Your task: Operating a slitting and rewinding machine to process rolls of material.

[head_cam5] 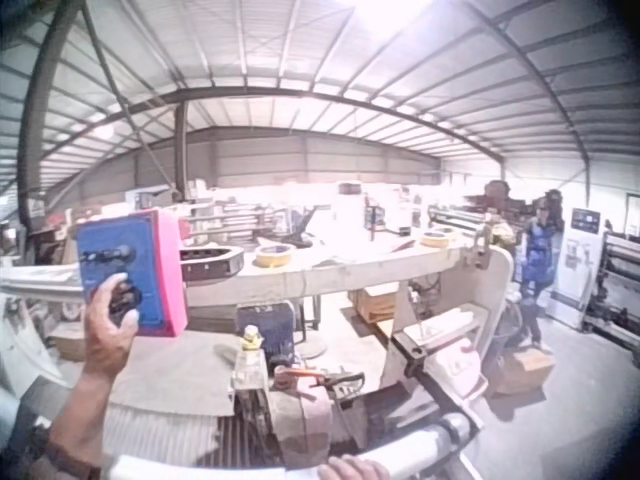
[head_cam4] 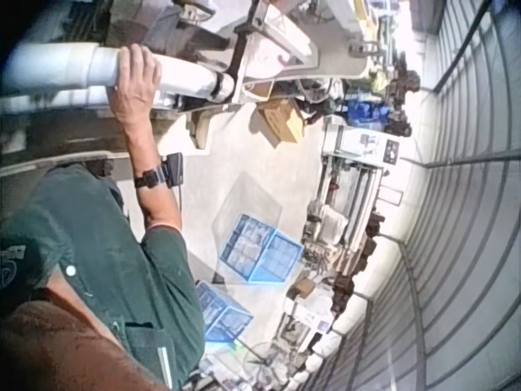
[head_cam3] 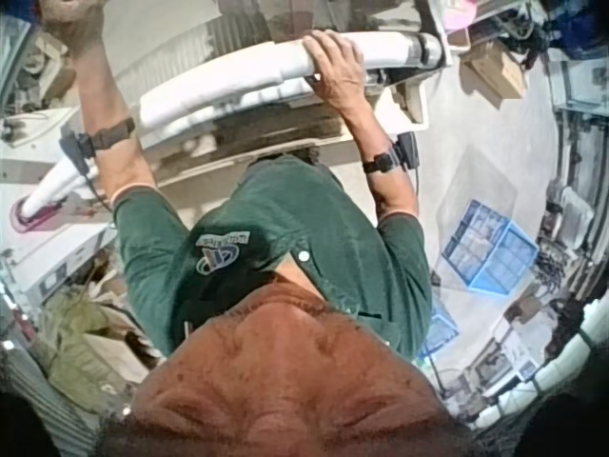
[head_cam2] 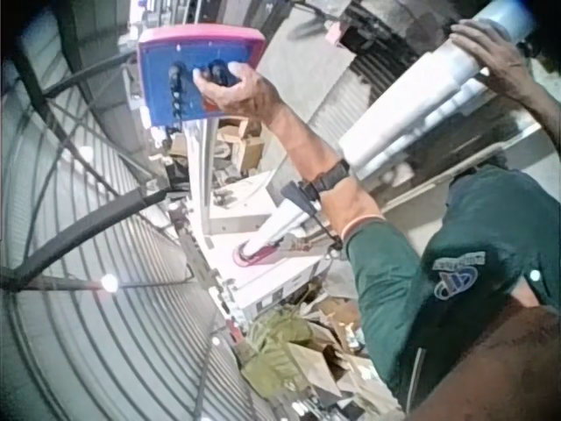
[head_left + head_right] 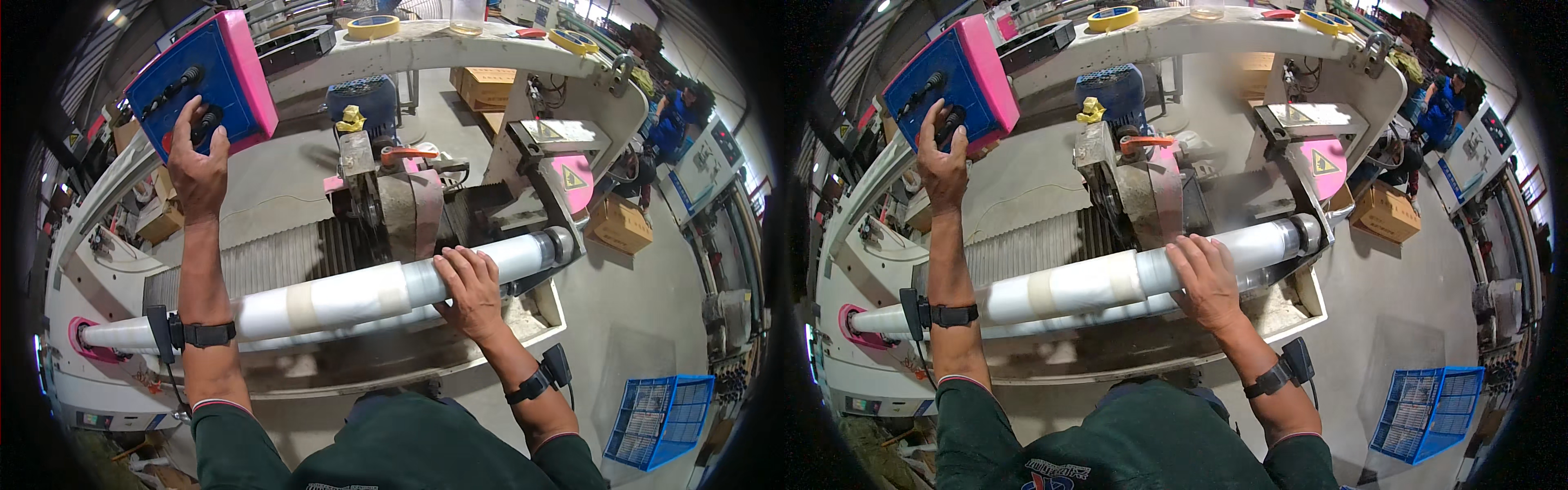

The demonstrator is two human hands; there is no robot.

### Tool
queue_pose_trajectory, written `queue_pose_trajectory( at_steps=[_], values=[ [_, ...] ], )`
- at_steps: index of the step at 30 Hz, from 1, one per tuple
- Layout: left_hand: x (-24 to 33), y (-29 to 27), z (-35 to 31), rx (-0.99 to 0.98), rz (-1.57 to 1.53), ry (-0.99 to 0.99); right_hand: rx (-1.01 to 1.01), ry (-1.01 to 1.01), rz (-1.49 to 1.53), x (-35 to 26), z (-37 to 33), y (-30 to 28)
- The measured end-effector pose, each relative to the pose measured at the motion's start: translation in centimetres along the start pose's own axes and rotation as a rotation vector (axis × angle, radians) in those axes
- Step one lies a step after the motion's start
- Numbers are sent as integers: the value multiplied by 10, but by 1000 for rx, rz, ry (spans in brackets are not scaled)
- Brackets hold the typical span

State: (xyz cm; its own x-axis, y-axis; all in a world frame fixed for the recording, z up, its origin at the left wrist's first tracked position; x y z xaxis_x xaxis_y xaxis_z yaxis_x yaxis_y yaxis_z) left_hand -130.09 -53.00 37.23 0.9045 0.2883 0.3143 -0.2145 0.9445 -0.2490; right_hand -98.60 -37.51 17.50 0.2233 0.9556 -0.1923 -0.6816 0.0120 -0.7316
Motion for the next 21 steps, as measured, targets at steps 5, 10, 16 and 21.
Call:
queue_pose_trajectory(
  at_steps=[5,10,16,21],
  values=[
    [-5,0,0,44,-6,27,14,-3,7,-1,0,0],
    [-11,6,-3,79,-186,-100,21,0,3,-1,2,0],
    [-11,19,-22,174,-360,-173,23,2,-18,0,0,4],
    [-10,29,-30,281,-512,-180,28,3,-14,-2,1,4]
  ],
)
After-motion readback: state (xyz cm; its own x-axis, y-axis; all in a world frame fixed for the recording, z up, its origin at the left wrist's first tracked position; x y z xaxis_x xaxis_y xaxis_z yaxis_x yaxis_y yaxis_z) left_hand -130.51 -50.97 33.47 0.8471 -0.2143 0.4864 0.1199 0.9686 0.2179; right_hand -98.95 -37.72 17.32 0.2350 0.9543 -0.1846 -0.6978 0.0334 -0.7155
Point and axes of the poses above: each hand's wrist, its own z-axis towards the middle knuckle, its own y-axis out of the palm, x = y × z, the point moved 5 cm from there along z, towards the middle knuckle, and after that the axes turned 7 degrees about x, right-handed, at the moved point
